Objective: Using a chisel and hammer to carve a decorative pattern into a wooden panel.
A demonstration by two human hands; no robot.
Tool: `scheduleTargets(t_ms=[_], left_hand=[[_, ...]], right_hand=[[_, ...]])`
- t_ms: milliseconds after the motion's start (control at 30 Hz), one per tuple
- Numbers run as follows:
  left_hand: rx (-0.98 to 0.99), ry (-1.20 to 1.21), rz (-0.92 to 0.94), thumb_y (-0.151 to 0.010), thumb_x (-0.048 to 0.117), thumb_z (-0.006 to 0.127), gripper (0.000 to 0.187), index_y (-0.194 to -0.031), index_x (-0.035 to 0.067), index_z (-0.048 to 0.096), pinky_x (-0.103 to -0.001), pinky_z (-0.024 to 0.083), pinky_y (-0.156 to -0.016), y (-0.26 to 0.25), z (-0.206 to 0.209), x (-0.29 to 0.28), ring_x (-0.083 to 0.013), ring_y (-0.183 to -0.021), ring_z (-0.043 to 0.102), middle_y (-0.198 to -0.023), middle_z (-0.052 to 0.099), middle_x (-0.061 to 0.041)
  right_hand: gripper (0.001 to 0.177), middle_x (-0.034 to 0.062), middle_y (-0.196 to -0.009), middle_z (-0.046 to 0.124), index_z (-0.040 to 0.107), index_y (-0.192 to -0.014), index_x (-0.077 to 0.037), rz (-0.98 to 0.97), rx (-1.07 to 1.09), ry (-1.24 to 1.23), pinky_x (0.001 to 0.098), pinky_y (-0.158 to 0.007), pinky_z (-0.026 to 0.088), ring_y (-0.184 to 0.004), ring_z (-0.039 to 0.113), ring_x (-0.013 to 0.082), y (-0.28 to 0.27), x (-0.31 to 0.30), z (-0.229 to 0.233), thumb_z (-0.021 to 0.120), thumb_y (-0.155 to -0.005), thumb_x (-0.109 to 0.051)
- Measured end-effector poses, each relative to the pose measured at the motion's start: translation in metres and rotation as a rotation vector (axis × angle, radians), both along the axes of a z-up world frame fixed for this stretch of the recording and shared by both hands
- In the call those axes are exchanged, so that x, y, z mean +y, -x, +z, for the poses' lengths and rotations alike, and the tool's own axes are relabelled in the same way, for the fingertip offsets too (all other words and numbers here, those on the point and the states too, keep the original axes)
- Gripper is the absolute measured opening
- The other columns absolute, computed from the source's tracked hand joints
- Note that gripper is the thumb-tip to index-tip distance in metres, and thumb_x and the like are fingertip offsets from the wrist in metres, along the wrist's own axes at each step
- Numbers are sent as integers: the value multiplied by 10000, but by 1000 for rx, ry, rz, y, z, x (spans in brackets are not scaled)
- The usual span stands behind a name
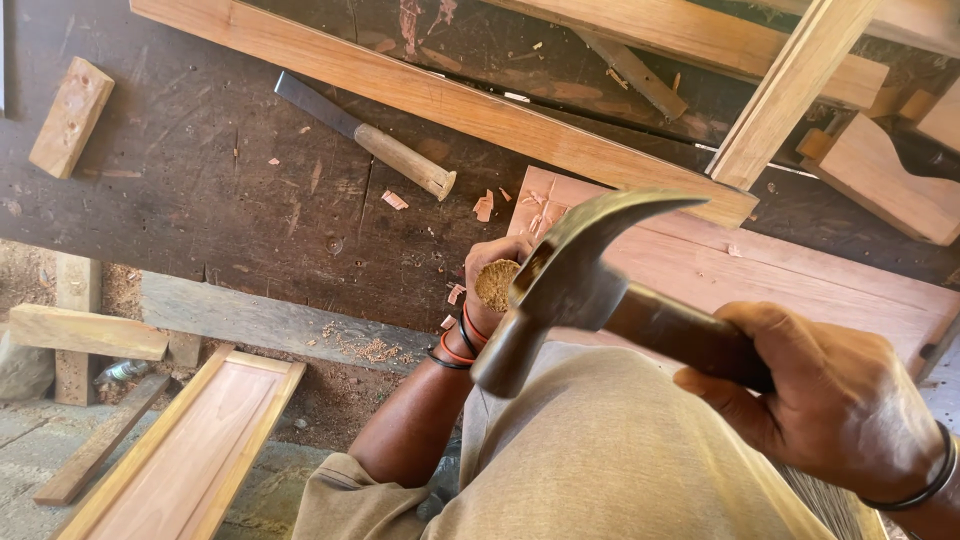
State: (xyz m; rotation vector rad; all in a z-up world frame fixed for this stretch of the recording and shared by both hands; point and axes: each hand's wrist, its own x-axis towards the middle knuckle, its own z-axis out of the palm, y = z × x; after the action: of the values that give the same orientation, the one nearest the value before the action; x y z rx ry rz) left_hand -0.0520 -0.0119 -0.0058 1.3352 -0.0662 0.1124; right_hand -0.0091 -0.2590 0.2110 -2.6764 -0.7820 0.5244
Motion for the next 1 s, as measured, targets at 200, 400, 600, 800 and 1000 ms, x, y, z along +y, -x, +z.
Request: scheduleTargets(t_ms=[200, 400, 600, 800, 1000], left_hand=[[157, -155, 42, -875, 204, 785, 202, -858, 22, 700, -275, 490, -617, 8, -2, -16, -97, -643, 597, -715, 632, -16], [147, -127, 140, -905, 244, 756, 221, -880, 33, 695, -266, 485, -604, 23, -38, -21, -81, -662, 576, -727, 611, 1], [42, -101, 5, -965, 281, 761, 221, -946, 69, 703, -263, 454, -611, 10, 2, -16, -103, -645, 557, -721, 579, 2], [189, -329, 48, -924, 220, 777, 201, -1055, 72, 746, -289, 466, -553, 17, -16, -23, -92, -618, 573, -696, 604, 14], [-24, -328, 113, -899, 125, 774, 140, -997, 48, 710, -301, 461, -559, 6, 7, -22, -106, -592, 575, -669, 576, -11]], right_hand=[[518, 72, -633, 642, 609, -1020, -31, 127, -32, -18, 399, -459, 494, -502, 628, 241, 1, 10, -5, 805, -803, -458], [475, 59, -589, 627, 626, -995, -52, 123, 23, 50, 418, -441, 478, -463, 605, 243, 2, 9, 6, 809, -807, -448], [443, 74, -642, 613, 599, -982, -41, 147, -91, -170, 412, -461, 488, -488, 600, 260, 9, 8, -8, 772, -792, -402], [468, 115, -615, 610, 591, -939, -25, 143, -40, -68, 435, -413, 488, -476, 626, 297, 5, 21, 2, 813, -799, -412], [490, 129, -679, 653, 614, -951, -30, 122, 9, 111, 432, -412, 509, -455, 632, 299, 1, 19, -6, 786, -815, -468]])
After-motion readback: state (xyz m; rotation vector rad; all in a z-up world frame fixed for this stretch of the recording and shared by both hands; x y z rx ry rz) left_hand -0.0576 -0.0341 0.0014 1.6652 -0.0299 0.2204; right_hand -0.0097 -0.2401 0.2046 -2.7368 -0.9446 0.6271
